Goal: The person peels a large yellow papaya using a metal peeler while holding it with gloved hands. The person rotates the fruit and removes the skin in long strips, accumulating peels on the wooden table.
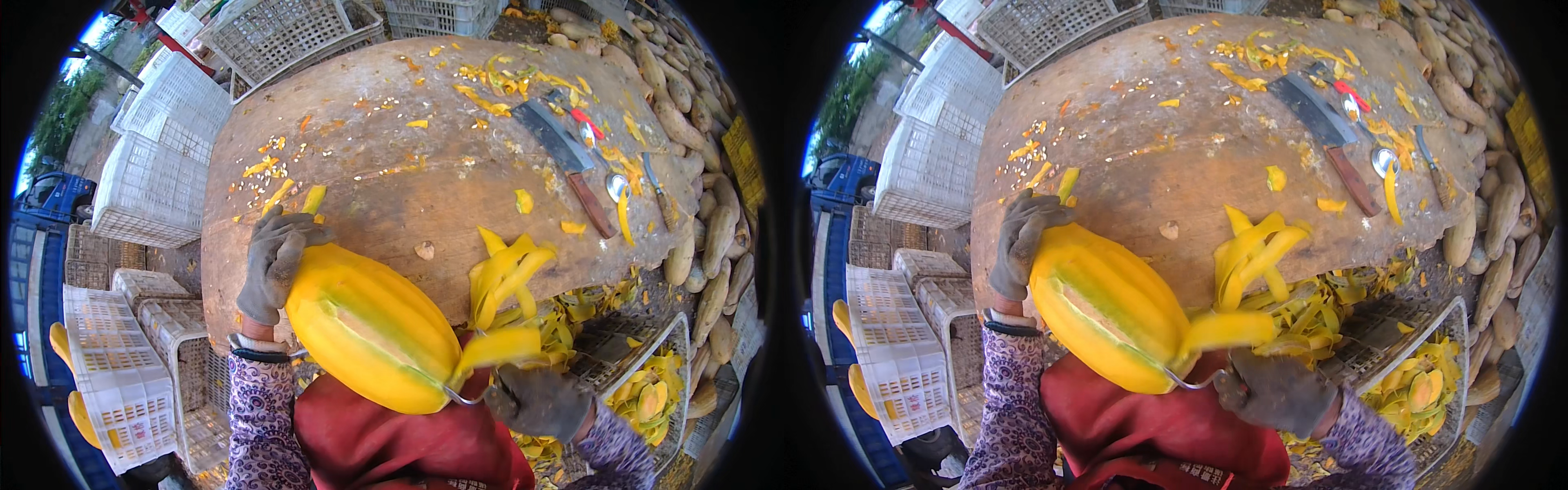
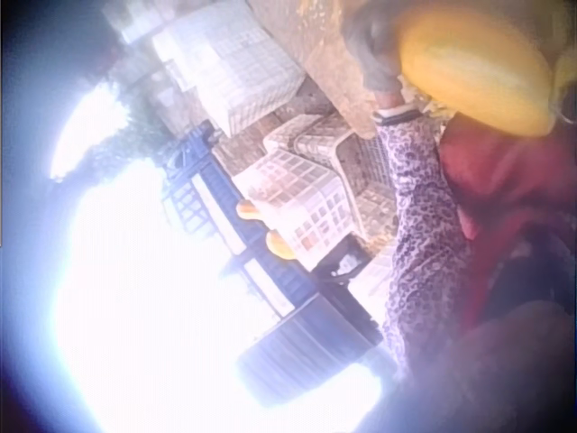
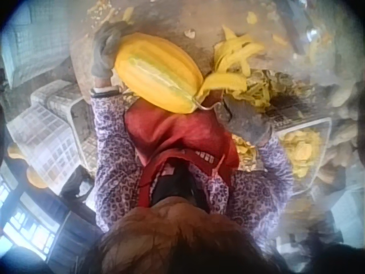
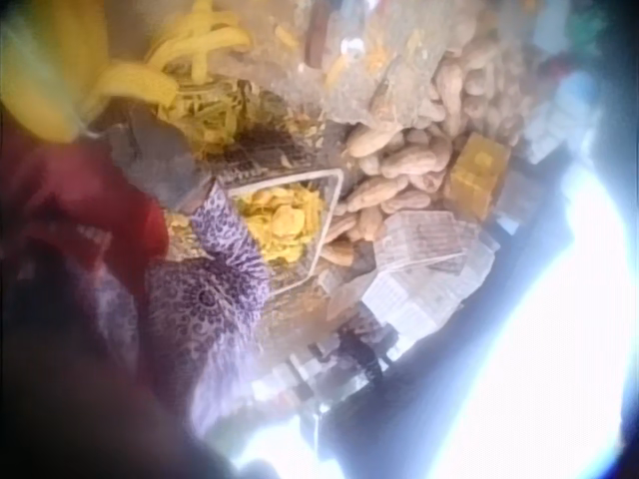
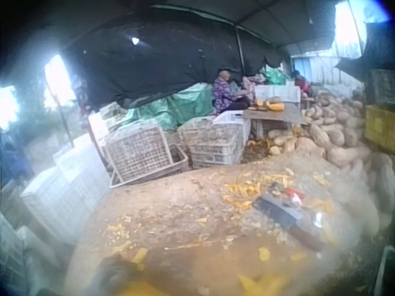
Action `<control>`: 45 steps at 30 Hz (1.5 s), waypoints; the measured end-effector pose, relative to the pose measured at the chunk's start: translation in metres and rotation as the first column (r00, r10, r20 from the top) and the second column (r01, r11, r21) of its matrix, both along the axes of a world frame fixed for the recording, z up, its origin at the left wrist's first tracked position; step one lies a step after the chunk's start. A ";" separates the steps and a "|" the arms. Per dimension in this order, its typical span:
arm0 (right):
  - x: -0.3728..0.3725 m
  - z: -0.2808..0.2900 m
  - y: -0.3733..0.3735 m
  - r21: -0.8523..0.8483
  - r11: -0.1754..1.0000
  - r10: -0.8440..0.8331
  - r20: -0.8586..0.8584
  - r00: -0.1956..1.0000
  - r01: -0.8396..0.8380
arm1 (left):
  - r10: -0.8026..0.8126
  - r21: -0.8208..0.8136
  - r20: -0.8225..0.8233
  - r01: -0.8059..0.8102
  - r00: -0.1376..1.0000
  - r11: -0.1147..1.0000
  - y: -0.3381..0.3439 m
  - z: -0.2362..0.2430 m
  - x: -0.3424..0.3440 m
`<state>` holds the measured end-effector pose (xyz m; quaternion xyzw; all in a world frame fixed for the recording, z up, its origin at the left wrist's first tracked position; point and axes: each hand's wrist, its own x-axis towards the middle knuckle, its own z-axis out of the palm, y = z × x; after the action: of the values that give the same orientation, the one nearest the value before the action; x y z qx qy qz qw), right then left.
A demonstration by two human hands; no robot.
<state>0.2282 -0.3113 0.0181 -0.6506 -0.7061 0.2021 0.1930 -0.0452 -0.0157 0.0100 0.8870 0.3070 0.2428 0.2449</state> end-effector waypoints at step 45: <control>-0.031 -0.028 -0.036 -0.119 0.978 -0.201 -0.368 0.908 0.169 | 0.002 0.041 -0.026 -0.001 1.000 0.999 -0.007 0.005 0.002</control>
<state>0.1976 -0.3474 -0.0095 -0.6710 -0.5817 0.3338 0.3160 -0.0431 -0.0229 0.0150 0.8947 0.3060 0.2377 0.2223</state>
